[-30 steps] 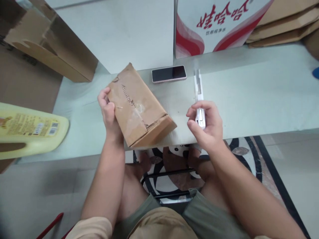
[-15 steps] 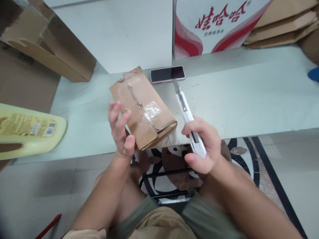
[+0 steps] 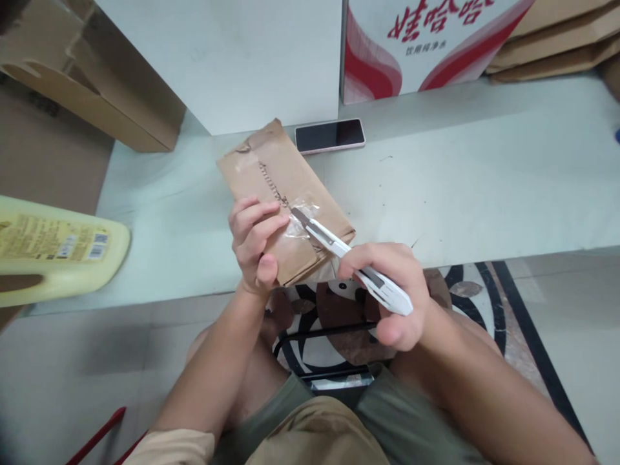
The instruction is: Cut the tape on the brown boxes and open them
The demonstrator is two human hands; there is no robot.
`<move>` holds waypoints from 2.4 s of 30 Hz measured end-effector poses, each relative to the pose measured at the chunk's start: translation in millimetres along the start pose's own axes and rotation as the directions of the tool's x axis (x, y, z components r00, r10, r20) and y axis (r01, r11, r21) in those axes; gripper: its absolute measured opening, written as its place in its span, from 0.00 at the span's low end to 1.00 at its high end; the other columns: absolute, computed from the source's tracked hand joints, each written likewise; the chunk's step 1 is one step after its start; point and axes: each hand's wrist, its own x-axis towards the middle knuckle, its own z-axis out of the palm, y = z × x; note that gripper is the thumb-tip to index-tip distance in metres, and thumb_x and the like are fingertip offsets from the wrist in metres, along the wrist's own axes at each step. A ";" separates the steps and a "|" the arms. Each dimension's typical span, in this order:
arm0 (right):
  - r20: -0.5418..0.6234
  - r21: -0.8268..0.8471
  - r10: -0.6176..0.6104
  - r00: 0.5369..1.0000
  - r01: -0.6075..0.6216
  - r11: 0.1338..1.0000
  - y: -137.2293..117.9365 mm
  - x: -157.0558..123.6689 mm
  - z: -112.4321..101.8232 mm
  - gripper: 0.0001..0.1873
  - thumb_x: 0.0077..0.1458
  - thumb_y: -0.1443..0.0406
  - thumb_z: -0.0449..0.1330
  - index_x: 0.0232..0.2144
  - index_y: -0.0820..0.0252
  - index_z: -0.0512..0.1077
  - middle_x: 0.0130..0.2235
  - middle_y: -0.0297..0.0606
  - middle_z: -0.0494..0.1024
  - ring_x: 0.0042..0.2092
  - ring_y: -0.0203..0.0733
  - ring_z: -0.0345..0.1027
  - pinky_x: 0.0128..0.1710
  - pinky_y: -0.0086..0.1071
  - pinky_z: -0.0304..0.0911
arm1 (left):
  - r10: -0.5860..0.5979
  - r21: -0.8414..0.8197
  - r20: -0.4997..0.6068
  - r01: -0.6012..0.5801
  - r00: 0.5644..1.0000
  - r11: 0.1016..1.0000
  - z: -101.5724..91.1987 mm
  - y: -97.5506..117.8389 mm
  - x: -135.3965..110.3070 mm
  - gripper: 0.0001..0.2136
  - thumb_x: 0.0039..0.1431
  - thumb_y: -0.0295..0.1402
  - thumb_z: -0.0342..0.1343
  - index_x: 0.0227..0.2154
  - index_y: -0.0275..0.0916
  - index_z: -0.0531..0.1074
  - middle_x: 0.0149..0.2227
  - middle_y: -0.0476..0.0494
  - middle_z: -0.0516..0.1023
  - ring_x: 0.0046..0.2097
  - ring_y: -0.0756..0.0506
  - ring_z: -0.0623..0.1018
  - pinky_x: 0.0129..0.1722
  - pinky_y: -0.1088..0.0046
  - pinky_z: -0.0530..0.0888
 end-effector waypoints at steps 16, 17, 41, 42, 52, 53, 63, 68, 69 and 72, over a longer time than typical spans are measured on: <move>-0.171 -0.125 0.130 0.977 -0.153 0.980 -11.9 2.3 3.7 0.09 0.64 0.57 0.63 0.40 0.53 0.79 0.26 0.34 0.79 0.22 0.37 0.68 0.20 0.33 0.61 | 0.017 -0.032 -0.029 -0.018 0.999 0.999 4.3 -1.6 2.7 0.21 0.69 0.45 0.42 0.49 0.47 0.79 0.47 0.42 0.80 0.53 0.37 0.76 0.61 0.50 0.70; -0.159 -0.127 0.127 0.979 -0.148 0.981 -11.4 2.5 3.7 0.09 0.63 0.57 0.63 0.40 0.54 0.79 0.25 0.33 0.78 0.21 0.36 0.67 0.20 0.32 0.61 | 0.019 -0.027 -0.034 -0.020 0.999 0.999 4.7 -1.4 3.0 0.21 0.69 0.45 0.42 0.48 0.47 0.79 0.47 0.42 0.80 0.51 0.38 0.76 0.60 0.50 0.71; -0.565 0.162 0.004 0.825 0.107 0.981 11.6 12.1 -3.3 0.07 0.59 0.57 0.65 0.36 0.48 0.83 0.24 0.32 0.76 0.21 0.39 0.70 0.18 0.36 0.64 | -0.063 -0.026 -0.013 0.063 0.998 0.998 -2.5 -11.2 0.5 0.25 0.69 0.56 0.40 0.52 0.49 0.75 0.52 0.42 0.79 0.58 0.35 0.76 0.66 0.45 0.68; -0.567 0.115 -0.026 0.823 0.110 0.987 14.9 12.9 -0.2 0.09 0.61 0.55 0.65 0.40 0.47 0.82 0.27 0.32 0.78 0.24 0.40 0.74 0.23 0.38 0.70 | -0.096 -0.022 -0.002 0.096 0.995 0.995 -4.2 -14.7 1.5 0.27 0.68 0.59 0.40 0.51 0.49 0.75 0.51 0.42 0.80 0.57 0.35 0.76 0.66 0.44 0.67; -0.206 -0.247 -0.015 0.978 -0.038 0.968 24.8 3.5 9.9 0.22 0.67 0.50 0.61 0.58 0.47 0.69 0.56 0.44 0.82 0.59 0.54 0.77 0.59 0.54 0.74 | -0.192 -0.059 0.035 0.194 0.981 0.979 -6.1 -10.5 9.0 0.23 0.68 0.55 0.47 0.54 0.47 0.73 0.62 0.42 0.74 0.70 0.34 0.68 0.76 0.43 0.51; -0.183 -0.241 -0.042 0.982 -0.003 0.971 27.5 3.6 10.4 0.21 0.67 0.52 0.61 0.59 0.47 0.68 0.56 0.43 0.82 0.59 0.53 0.78 0.59 0.52 0.75 | -0.181 -0.046 0.051 0.183 0.982 0.982 -4.2 -8.5 9.3 0.24 0.68 0.55 0.46 0.54 0.46 0.72 0.62 0.42 0.74 0.70 0.34 0.67 0.76 0.42 0.50; -0.165 -0.208 -0.084 0.983 0.049 0.977 36.8 5.1 13.4 0.27 0.64 0.59 0.65 0.63 0.45 0.65 0.61 0.41 0.78 0.61 0.50 0.76 0.61 0.47 0.74 | -0.119 -0.106 0.298 0.156 0.947 0.982 -12.2 25.8 37.6 0.42 0.53 0.58 0.66 0.66 0.47 0.62 0.77 0.37 0.44 0.79 0.27 0.45 0.77 0.39 0.43; -0.102 -0.183 -0.134 0.986 0.114 0.977 38.5 9.0 14.9 0.28 0.63 0.62 0.66 0.63 0.45 0.64 0.61 0.41 0.77 0.62 0.50 0.74 0.63 0.47 0.72 | -0.337 -0.024 0.379 0.374 0.862 0.927 -34.9 38.6 39.3 0.47 0.48 0.49 0.74 0.68 0.54 0.58 0.78 0.40 0.46 0.79 0.28 0.47 0.76 0.40 0.52; -0.079 -0.186 -0.139 0.987 0.122 0.975 39.4 9.8 16.4 0.28 0.64 0.62 0.65 0.63 0.45 0.63 0.61 0.42 0.77 0.62 0.50 0.74 0.63 0.48 0.72 | -0.349 -0.046 0.342 0.386 0.873 0.921 -38.0 36.9 38.4 0.46 0.46 0.48 0.75 0.67 0.54 0.60 0.77 0.40 0.49 0.79 0.28 0.48 0.75 0.40 0.55; -0.068 -0.240 -0.155 0.986 0.135 0.961 43.5 11.8 21.4 0.29 0.66 0.63 0.61 0.66 0.46 0.60 0.61 0.45 0.75 0.63 0.52 0.73 0.60 0.50 0.73 | -0.344 -0.126 0.141 0.361 0.928 0.924 -43.0 27.7 34.7 0.38 0.48 0.44 0.74 0.62 0.48 0.67 0.72 0.40 0.60 0.77 0.31 0.56 0.73 0.43 0.61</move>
